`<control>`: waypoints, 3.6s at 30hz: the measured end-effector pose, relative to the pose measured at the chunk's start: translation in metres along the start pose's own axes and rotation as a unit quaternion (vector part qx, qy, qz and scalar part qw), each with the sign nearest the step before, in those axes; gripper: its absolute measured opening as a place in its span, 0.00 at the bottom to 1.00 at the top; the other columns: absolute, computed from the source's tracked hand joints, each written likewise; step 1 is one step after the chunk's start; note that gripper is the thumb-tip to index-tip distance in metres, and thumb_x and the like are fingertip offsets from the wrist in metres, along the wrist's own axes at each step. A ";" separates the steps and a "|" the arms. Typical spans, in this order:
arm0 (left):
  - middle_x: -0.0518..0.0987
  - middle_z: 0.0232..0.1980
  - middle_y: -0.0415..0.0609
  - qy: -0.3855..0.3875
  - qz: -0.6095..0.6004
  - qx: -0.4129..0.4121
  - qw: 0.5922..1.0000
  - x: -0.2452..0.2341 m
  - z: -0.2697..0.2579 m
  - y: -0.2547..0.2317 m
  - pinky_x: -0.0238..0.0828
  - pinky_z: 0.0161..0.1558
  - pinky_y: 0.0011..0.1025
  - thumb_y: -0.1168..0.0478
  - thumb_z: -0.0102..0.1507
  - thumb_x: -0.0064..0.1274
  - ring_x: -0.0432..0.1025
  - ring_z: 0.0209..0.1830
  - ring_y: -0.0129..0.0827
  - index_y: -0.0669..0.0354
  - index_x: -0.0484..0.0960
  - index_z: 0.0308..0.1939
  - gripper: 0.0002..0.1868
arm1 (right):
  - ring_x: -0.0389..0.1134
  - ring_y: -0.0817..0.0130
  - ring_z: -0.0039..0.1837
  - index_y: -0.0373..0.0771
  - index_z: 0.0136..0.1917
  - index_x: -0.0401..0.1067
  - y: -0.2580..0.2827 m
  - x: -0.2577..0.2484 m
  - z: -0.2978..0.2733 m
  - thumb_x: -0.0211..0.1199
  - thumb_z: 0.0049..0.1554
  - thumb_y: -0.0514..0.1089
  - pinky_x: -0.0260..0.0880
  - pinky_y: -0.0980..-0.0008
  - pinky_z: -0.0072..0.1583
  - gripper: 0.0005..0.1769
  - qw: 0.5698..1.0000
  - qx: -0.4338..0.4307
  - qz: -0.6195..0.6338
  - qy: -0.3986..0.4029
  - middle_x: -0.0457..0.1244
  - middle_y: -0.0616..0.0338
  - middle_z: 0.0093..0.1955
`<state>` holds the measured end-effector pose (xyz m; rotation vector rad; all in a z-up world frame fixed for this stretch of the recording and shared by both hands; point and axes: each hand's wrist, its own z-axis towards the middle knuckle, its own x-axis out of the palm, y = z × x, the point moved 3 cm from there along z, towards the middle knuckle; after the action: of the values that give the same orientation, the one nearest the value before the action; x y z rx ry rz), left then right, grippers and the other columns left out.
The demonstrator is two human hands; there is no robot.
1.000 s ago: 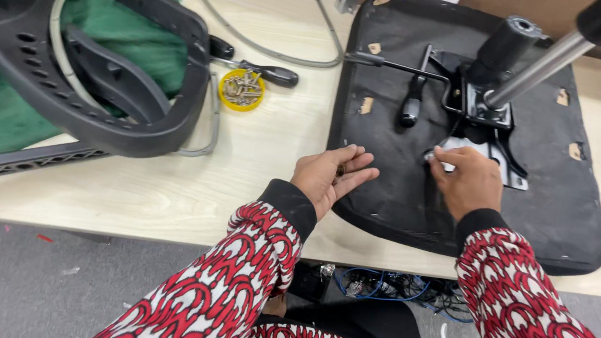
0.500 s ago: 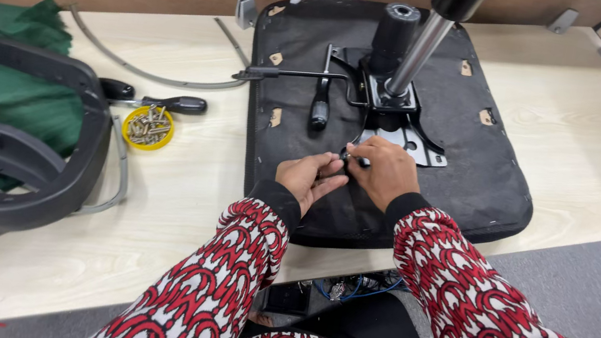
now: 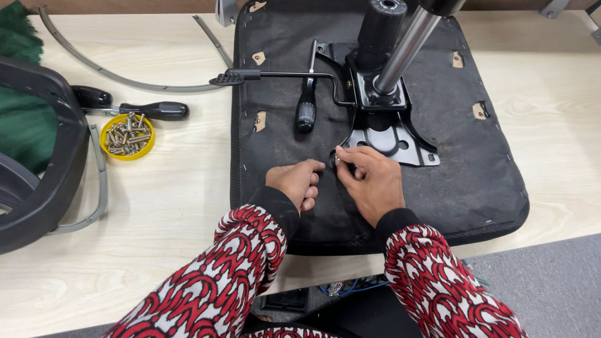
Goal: The person attaches a metal chair base to an upside-down chair seat using screws and a screwdriver. They align the base, insert screws into the holes, and tighten them to secure the connection.
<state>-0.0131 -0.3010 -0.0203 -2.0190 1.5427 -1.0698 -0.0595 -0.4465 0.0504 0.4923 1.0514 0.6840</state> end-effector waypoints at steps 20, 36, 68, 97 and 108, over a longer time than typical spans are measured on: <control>0.78 0.22 0.43 -0.036 0.193 0.087 0.977 0.025 -0.032 -0.030 0.60 0.15 0.26 0.51 0.57 0.67 0.65 0.11 0.27 0.58 0.90 0.40 0.16 | 0.57 0.78 0.29 0.35 0.41 0.79 -0.007 0.005 -0.001 0.74 0.50 0.39 0.58 0.75 0.33 0.07 0.999 0.023 -0.004 -0.042 0.67 0.63 0.38; 0.77 0.21 0.45 -0.058 0.255 0.081 0.962 0.024 -0.004 -0.022 0.66 0.18 0.30 0.51 0.60 0.63 0.68 0.12 0.29 0.59 0.90 0.39 0.15 | 0.70 0.82 0.37 0.36 0.48 0.79 -0.036 -0.002 -0.006 0.59 0.55 0.30 0.69 0.81 0.41 0.10 0.965 0.100 0.114 -0.213 0.72 0.61 0.40; 0.85 0.28 0.50 -0.060 0.505 0.321 0.799 0.029 -0.015 -0.050 0.76 0.45 0.36 0.56 0.54 0.66 0.81 0.32 0.41 0.42 0.92 0.33 0.04 | 0.66 0.79 0.30 0.35 0.40 0.78 -0.026 0.000 -0.001 0.62 0.50 0.32 0.65 0.77 0.35 0.05 0.976 0.148 0.028 -0.155 0.69 0.61 0.35; 0.84 0.28 0.50 -0.004 0.526 0.379 0.761 0.036 -0.023 -0.049 0.77 0.41 0.38 0.50 0.58 0.62 0.80 0.30 0.43 0.47 0.91 0.38 0.10 | 0.65 0.75 0.31 0.37 0.39 0.78 -0.024 0.002 -0.002 0.63 0.49 0.33 0.65 0.73 0.37 0.04 0.982 0.112 -0.034 -0.148 0.68 0.61 0.37; 0.85 0.32 0.50 0.005 0.527 0.394 0.753 0.037 -0.025 -0.045 0.76 0.43 0.39 0.51 0.58 0.63 0.80 0.34 0.46 0.46 0.91 0.41 0.11 | 0.65 0.75 0.31 0.38 0.39 0.78 -0.022 0.003 -0.002 0.63 0.49 0.34 0.65 0.73 0.37 0.04 0.982 0.126 -0.042 -0.137 0.68 0.62 0.36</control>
<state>0.0004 -0.3178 0.0391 -0.3993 1.4753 -0.9310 -0.0543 -0.4600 0.0329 0.7361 0.8955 0.3959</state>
